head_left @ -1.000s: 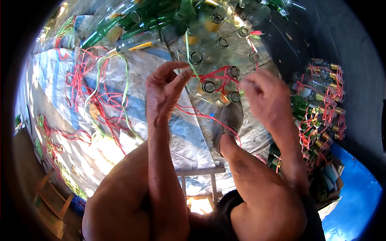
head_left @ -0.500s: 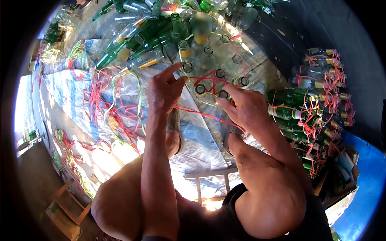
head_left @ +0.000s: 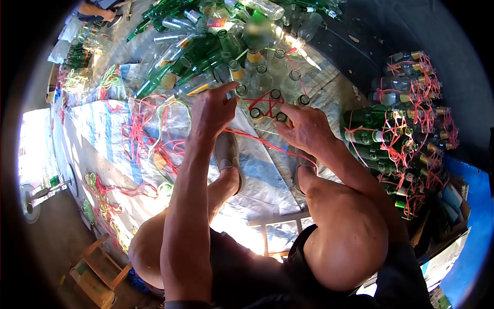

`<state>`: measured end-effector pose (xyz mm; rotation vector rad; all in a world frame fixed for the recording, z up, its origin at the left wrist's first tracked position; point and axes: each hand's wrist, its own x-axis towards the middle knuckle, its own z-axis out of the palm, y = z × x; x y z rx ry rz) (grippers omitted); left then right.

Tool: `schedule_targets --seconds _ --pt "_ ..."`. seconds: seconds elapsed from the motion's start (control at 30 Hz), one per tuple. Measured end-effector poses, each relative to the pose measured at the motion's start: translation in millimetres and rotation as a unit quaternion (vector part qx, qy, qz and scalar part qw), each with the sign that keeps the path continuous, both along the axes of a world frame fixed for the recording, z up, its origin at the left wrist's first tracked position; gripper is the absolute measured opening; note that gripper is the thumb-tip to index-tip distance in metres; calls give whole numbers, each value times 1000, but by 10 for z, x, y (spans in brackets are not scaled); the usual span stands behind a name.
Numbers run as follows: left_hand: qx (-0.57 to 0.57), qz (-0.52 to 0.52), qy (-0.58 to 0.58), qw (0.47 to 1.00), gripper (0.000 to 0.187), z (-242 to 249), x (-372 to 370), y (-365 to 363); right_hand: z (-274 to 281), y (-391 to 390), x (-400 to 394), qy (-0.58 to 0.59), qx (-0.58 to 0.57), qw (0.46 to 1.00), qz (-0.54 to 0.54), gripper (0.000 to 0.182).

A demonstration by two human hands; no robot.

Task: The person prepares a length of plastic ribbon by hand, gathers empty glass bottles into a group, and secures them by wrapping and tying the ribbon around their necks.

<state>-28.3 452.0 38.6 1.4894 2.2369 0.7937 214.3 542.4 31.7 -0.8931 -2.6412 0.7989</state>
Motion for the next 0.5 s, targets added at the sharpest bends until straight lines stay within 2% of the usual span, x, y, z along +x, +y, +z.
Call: schedule_targets --seconds 0.23,0.5 --pt "-34 -41 122 991 32 84 11 74 -52 -5 4 14 14 1000 -7 23" --pt "-52 -60 107 991 33 46 -42 59 -84 -25 1 18 21 1000 -12 26"
